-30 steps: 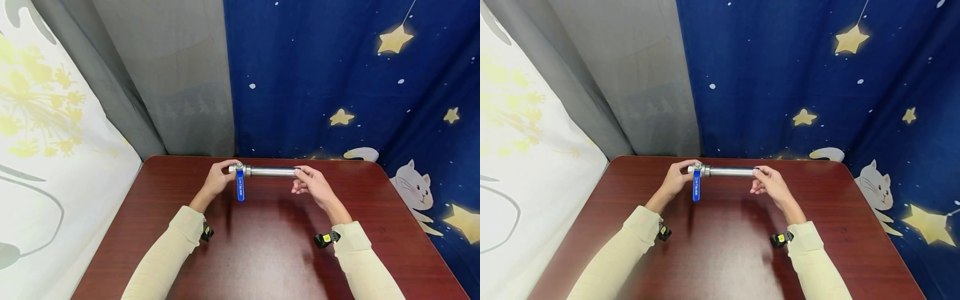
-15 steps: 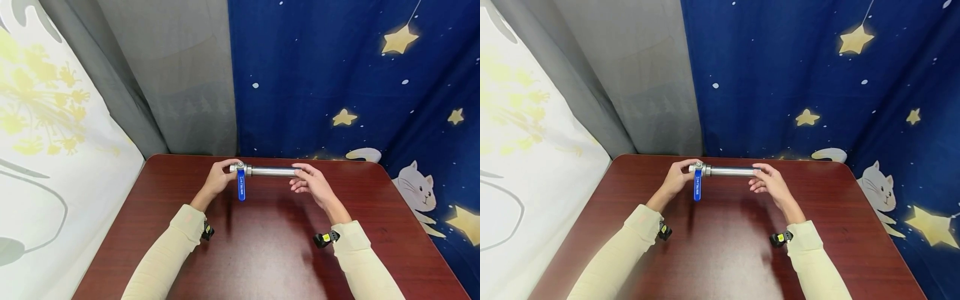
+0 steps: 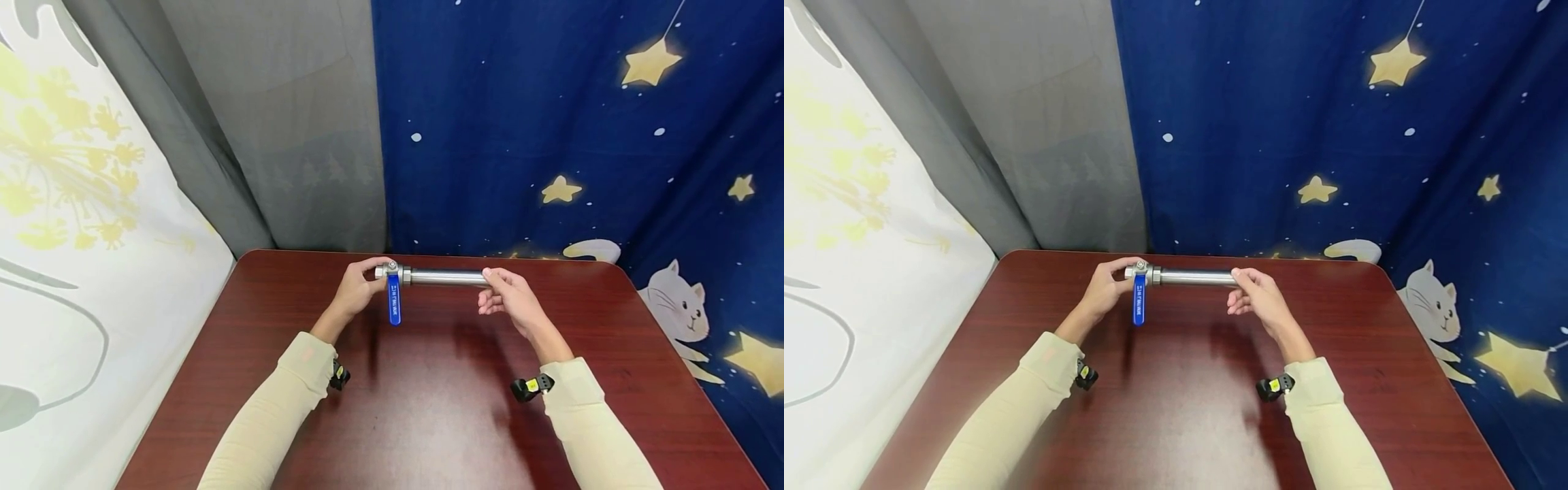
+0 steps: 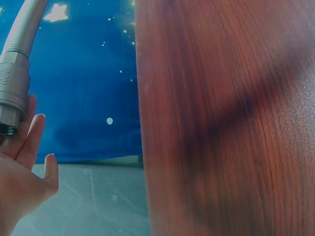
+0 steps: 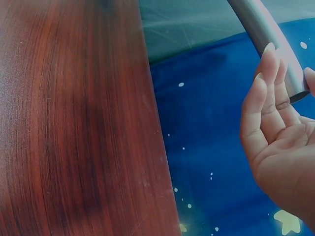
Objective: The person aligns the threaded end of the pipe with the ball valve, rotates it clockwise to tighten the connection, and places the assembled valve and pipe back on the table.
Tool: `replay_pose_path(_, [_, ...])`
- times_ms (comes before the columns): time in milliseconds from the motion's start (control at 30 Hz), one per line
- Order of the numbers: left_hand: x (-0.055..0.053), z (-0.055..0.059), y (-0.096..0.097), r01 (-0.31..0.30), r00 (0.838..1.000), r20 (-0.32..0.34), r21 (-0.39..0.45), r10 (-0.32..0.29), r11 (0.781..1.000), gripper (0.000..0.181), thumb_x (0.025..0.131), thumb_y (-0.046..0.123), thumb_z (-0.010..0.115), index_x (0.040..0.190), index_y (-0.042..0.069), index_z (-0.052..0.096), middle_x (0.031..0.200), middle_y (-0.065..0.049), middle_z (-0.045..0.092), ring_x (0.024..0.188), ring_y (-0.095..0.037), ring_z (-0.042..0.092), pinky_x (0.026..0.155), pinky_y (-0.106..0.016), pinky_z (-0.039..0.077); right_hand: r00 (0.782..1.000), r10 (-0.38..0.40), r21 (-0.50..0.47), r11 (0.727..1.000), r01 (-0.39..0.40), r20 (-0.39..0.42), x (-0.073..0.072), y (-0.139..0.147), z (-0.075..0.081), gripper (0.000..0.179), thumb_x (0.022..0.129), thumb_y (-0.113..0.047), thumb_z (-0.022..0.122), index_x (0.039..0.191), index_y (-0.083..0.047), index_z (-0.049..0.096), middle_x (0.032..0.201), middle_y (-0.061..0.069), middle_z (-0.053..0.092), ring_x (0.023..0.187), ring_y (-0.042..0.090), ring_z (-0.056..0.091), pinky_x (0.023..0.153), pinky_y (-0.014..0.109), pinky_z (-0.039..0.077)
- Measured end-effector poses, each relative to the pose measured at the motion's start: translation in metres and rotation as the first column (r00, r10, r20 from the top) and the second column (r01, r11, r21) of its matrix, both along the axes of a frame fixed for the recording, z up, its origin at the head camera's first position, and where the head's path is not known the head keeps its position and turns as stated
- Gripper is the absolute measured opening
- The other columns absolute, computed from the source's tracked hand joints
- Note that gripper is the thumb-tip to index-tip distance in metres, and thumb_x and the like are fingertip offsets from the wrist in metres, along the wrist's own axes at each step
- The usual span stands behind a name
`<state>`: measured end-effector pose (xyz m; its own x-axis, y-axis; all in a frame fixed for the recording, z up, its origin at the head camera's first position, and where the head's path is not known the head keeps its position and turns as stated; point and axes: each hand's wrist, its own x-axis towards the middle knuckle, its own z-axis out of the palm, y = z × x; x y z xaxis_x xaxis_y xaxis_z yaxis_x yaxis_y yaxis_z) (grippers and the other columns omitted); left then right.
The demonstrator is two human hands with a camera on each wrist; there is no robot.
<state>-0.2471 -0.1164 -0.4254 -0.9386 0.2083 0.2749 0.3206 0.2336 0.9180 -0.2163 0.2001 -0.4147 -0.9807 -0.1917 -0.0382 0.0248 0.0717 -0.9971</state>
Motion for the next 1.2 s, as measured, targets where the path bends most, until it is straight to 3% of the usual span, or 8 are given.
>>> replay_pose_path(100, [-0.0002, -0.0016, -0.0006, -0.003, 1.0, -0.008, 0.017, 0.003, 1.0, 0.032, 0.08, 0.003, 0.069, 0.112, 0.003, 0.069, 0.104, -0.014, 0.067, 0.098, -0.023, 0.053, 0.087, -0.036, 0.043, 1.0, -0.03, 0.021, 0.999, 0.03, 0.003, -0.002, -0.0021, -0.0004, 0.04, 0.099, -0.043, 0.051, 0.099, -0.003, 0.054, 0.068, 0.004, 0.066, 0.061, 0.016, 0.067, 0.064, 0.029, 0.056])
replay_pose_path(233, [0.001, -0.0013, -0.0023, -0.002, 1.0, -0.015, 0.027, 0.003, 1.0, 0.032, 0.079, 0.004, 0.069, 0.111, 0.003, 0.069, 0.103, -0.015, 0.067, 0.097, -0.024, 0.053, 0.087, -0.042, 0.043, 1.0, -0.031, -0.018, 0.999, 0.031, 0.002, -0.0025, -0.0035, 0.0004, 0.036, 0.098, -0.039, 0.054, 0.108, -0.004, 0.056, 0.072, 0.006, 0.068, 0.065, 0.017, 0.069, 0.066, 0.03, 0.057])
replay_pose_path(367, [0.005, 0.0035, -0.0026, 0.001, 1.0, 0.008, 0.019, -0.001, 1.0, 0.033, 0.08, 0.002, 0.068, 0.113, 0.001, 0.069, 0.104, -0.016, 0.066, 0.098, -0.026, 0.053, 0.085, -0.036, 0.043, 1.0, 0.022, -0.129, 0.991, -0.021, 0.004, 0.0014, -0.0011, 0.0029, 0.027, 0.097, -0.024, 0.059, 0.12, -0.011, 0.055, 0.075, 0.009, 0.069, 0.064, 0.018, 0.07, 0.065, 0.031, 0.057])
replay_pose_path(467, [0.0064, 0.0027, -0.0031, 0.003, 1.0, 0.027, 0.026, -0.004, 1.0, 0.033, 0.081, 0.002, 0.069, 0.114, 0.0, 0.068, 0.104, -0.017, 0.066, 0.097, -0.026, 0.053, 0.082, -0.03, 0.043, 0.998, 0.061, -0.189, 0.98, -0.059, 0.007, 0.004, 0.0003, 0.0031, 0.03, 0.096, -0.015, 0.06, 0.124, -0.01, 0.053, 0.075, 0.01, 0.069, 0.064, 0.019, 0.069, 0.065, 0.031, 0.057])
replay_pose_path(667, [0.0052, -0.0044, -0.0038, -0.005, 1.0, 0.016, 0.042, 0.005, 0.999, 0.031, 0.08, 0.001, 0.069, 0.112, 0.002, 0.07, 0.101, -0.016, 0.067, 0.093, -0.025, 0.054, 0.08, -0.034, 0.044, 0.999, 0.04, -0.125, 0.991, -0.037, 0.023, 0.0036, -0.0017, 0.0005, 0.028, 0.098, -0.026, 0.057, 0.116, -0.005, 0.053, 0.068, 0.005, 0.066, 0.059, 0.015, 0.067, 0.062, 0.029, 0.056])
replay_pose_path(900, [0.0032, -0.0013, -0.0019, 0.002, 1.0, 0.0, 0.028, -0.002, 1.0, 0.031, 0.08, 0.005, 0.069, 0.111, 0.005, 0.07, 0.102, -0.014, 0.067, 0.098, -0.025, 0.054, 0.089, -0.048, 0.043, 0.998, -0.024, 0.028, 0.999, 0.022, 0.051, 0.0001, -0.0028, 0.0012, 0.044, 0.098, -0.046, 0.05, 0.099, -0.002, 0.053, 0.065, 0.003, 0.063, 0.059, 0.015, 0.065, 0.064, 0.031, 0.056])
replay_pose_path(1033, [0.0021, -0.0003, -0.0007, 0.003, 1.0, 0.011, 0.025, -0.003, 1.0, 0.03, 0.081, 0.005, 0.07, 0.111, 0.005, 0.07, 0.104, -0.014, 0.067, 0.099, -0.025, 0.054, 0.09, -0.044, 0.042, 0.998, -0.027, 0.012, 1.0, 0.027, 0.048, 0.0005, -0.0015, 0.0029, 0.044, 0.098, -0.046, 0.052, 0.098, -0.002, 0.055, 0.067, 0.003, 0.063, 0.061, 0.016, 0.066, 0.066, 0.032, 0.057])
replay_pose_path(1200, [0.0019, -0.001, 0.0, 0.004, 1.0, 0.031, 0.009, -0.004, 1.0, 0.032, 0.082, 0.003, 0.069, 0.114, 0.002, 0.069, 0.107, -0.017, 0.066, 0.103, -0.027, 0.053, 0.091, -0.038, 0.041, 0.999, 0.013, -0.084, 0.996, -0.01, 0.036, 0.0032, 0.0014, 0.0032, 0.036, 0.098, -0.032, 0.057, 0.118, -0.003, 0.053, 0.069, 0.004, 0.064, 0.062, 0.017, 0.068, 0.065, 0.031, 0.056])
